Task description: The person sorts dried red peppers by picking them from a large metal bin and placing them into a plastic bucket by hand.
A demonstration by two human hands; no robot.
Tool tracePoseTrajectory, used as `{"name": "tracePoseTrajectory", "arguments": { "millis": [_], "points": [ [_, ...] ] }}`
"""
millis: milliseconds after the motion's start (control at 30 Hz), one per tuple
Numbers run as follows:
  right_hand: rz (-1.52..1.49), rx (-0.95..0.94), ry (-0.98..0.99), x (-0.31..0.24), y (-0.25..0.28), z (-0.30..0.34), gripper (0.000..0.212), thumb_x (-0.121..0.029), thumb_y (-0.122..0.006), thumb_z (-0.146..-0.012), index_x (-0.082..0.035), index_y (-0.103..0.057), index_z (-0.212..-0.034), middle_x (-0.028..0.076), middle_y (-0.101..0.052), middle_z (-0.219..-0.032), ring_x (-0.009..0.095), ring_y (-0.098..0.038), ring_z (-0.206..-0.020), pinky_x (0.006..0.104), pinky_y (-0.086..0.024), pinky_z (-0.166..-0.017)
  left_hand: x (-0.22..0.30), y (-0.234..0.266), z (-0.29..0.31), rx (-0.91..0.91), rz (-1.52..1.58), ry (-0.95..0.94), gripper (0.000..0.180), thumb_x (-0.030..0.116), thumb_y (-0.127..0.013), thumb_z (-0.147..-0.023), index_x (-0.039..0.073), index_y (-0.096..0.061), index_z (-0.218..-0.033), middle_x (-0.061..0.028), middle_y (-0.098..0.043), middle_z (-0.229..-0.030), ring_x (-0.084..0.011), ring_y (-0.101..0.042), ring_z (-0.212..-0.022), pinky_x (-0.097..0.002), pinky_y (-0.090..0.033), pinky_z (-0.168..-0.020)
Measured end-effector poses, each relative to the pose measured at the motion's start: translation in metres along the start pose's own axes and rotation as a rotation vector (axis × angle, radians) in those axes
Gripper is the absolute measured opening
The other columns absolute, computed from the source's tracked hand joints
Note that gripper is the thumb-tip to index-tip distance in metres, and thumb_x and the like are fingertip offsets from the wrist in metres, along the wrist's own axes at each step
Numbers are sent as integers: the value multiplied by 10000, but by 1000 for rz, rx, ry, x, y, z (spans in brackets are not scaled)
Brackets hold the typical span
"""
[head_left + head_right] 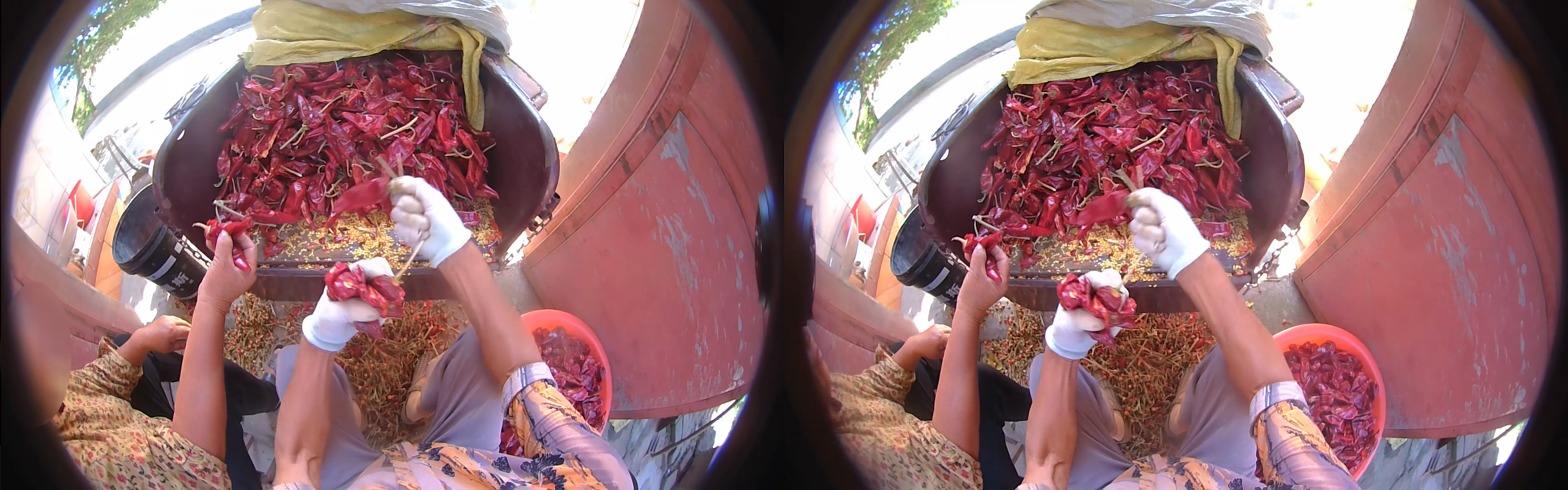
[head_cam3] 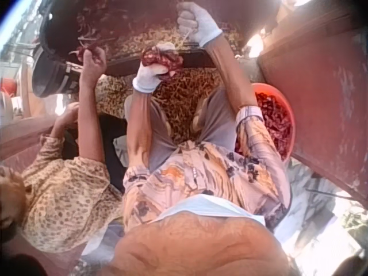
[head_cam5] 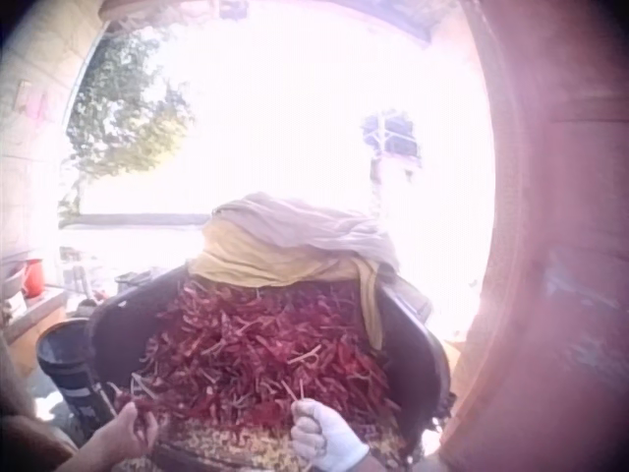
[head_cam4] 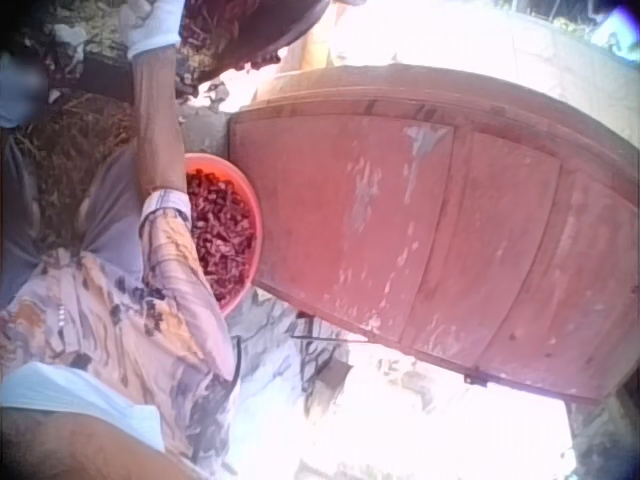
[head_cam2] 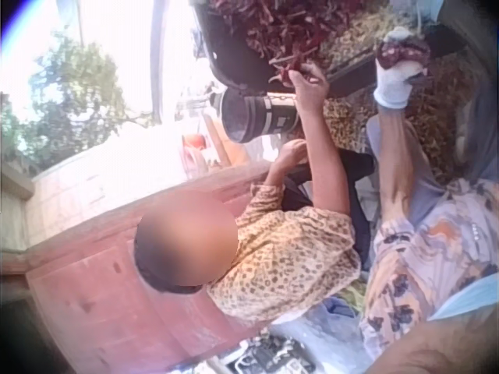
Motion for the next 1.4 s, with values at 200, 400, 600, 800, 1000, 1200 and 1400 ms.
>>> {"name": "tracePoseTrajectory", "arguments": {
  "millis": [200,400,600,800,1000,1200,1400],
  "points": [
    [280,106,123,-21,14,2,117,-186,-464,-980,-108,-512,-907,-63,-391,-598,31,-316,-424,188,-220,-350,11,18,-17,227,56,-95,471,39,-677,-752,43,-509,-1193,-79,-590,-1043,-257,-613,-1007,-426,-530,-870],
    [1142,300,202,-43,29,12,202,-235,-594,-917,-86,-627,-1049,23,-585,-758,109,-534,-578,255,-411,-506,23,18,-10,255,-60,-178,471,89,-689,-774,21,-513,-1205,-83,-602,-1077,-212,-603,-975,-370,-508,-837],
    [1510,521,923,-100,-5,53,297,-265,-651,-867,-89,-664,-1105,86,-645,-925,206,-623,-803,310,-496,-732,26,19,-13,397,-349,-218,375,42,-694,-811,25,-590,-1171,-23,-656,-983,-88,-605,-858,-258,-511,-745],
    [1023,48,296,-36,-44,41,216,-216,-650,-882,-45,-658,-1014,-12,-626,-838,48,-515,-618,222,-425,-562,33,16,-14,443,-509,-256,412,61,-716,-812,26,-590,-1203,-23,-668,-959,-73,-615,-792,-241,-520,-694],
    [772,25,268,-19,-59,45,112,-143,-585,-926,-52,-590,-990,-1,-619,-834,14,-423,-528,184,-332,-477,23,21,-12,412,-318,-105,434,69,-676,-780,23,-547,-1192,-58,-641,-1047,-157,-619,-938,-310,-494,-848],
    [208,-109,-14,19,-49,34,78,-140,-515,-970,-66,-535,-981,22,-635,-858,11,-337,-404,173,-222,-325,10,28,-13,193,77,-50,488,49,-667,-738,47,-516,-1202,-69,-619,-1061,-205,-613,-961,-365,-501,-886],
    [-434,-263,-141,25,-56,24,108,-138,-470,-989,-49,-530,-971,-9,-562,-771,8,-311,-381,152,-233,-310,31,4,-12,-68,343,-167,424,29,-651,-729,52,-520,-1131,-93,-596,-1042,-246,-598,-1015,-405,-527,-868]
  ]
}}
Point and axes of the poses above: each hand's wrist, its own z-axis away from the middle knuckle, its own y-axis out of the back of the hand, x = y × z, the point moved 10 cm from there along -z, towards the middle knuckle
